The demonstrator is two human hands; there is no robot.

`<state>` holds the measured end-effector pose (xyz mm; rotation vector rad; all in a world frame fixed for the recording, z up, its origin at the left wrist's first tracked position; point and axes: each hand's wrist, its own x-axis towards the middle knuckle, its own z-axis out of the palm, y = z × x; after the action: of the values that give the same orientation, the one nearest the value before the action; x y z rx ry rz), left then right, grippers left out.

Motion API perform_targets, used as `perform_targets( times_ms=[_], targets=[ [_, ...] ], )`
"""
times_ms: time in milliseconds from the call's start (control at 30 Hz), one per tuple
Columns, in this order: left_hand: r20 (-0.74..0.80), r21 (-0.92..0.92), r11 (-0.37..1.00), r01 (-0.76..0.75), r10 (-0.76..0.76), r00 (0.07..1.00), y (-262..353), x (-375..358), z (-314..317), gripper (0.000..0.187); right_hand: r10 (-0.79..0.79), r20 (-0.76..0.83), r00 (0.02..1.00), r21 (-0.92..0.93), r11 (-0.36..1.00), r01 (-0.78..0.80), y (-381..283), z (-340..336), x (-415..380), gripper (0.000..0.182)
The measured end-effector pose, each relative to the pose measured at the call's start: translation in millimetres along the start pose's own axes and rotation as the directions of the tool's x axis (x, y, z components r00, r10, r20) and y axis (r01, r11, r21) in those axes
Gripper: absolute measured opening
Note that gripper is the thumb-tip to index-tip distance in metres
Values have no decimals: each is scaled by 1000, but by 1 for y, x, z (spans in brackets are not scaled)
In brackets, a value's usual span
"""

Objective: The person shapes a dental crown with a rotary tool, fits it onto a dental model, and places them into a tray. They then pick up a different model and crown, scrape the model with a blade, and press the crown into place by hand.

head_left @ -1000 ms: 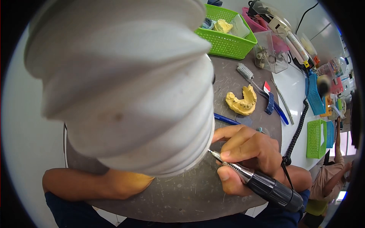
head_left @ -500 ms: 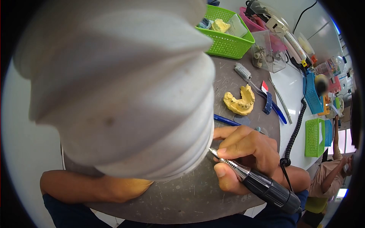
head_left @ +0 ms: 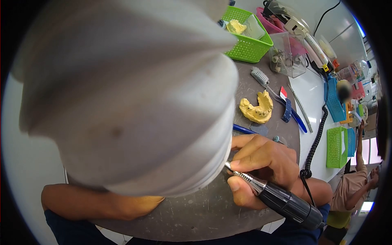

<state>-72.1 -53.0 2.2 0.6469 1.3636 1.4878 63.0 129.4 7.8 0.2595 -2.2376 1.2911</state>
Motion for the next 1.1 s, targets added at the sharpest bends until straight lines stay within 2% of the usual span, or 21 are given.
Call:
perform_targets(
  times_ms=[167, 233, 367, 567, 633, 767, 833, 1100],
  targets=[
    [12, 21, 1000, -14, 14, 1000, 2, 0, 2, 16, 0, 35, 999, -38, 999, 1, -3, -2, 3, 23],
    [-20, -76, 997, 24, -26, 999, 2, 0, 4, 15, 2, 24, 1000, -29, 1000, -1, -1, -1, 1, 23],
    [-16, -94, 996, 4, -6, 1000, -2, -1, 3, 15, 5, 55, 998, -50, 999, -2, -3, -4, 3, 23],
    [52, 97, 991, -96, 91, 994, -3, 1, -3, 13, 17, -16, 1000, 22, 1000, -17, 0, 0, -3, 21],
    [105, 255, 953, -167, 144, 984, 0, 2, -5, 12, 7, -13, 1000, 2, 1000, -7, 1, 0, -2, 21],
    [110, 240, 951, -195, 173, 979, -3, 3, -4, 14, 9, 12, 1000, -41, 999, -9, 0, -1, 0, 21],
    [48, 34, 988, -150, 148, 988, -7, 1, 0, 17, 5, 16, 1000, -52, 999, -4, 0, 0, 0, 21],
    [60, 56, 988, -142, 139, 988, -7, -1, -1, 23, 9, 3, 1000, -52, 999, -9, 0, 1, -3, 20]
  ],
)
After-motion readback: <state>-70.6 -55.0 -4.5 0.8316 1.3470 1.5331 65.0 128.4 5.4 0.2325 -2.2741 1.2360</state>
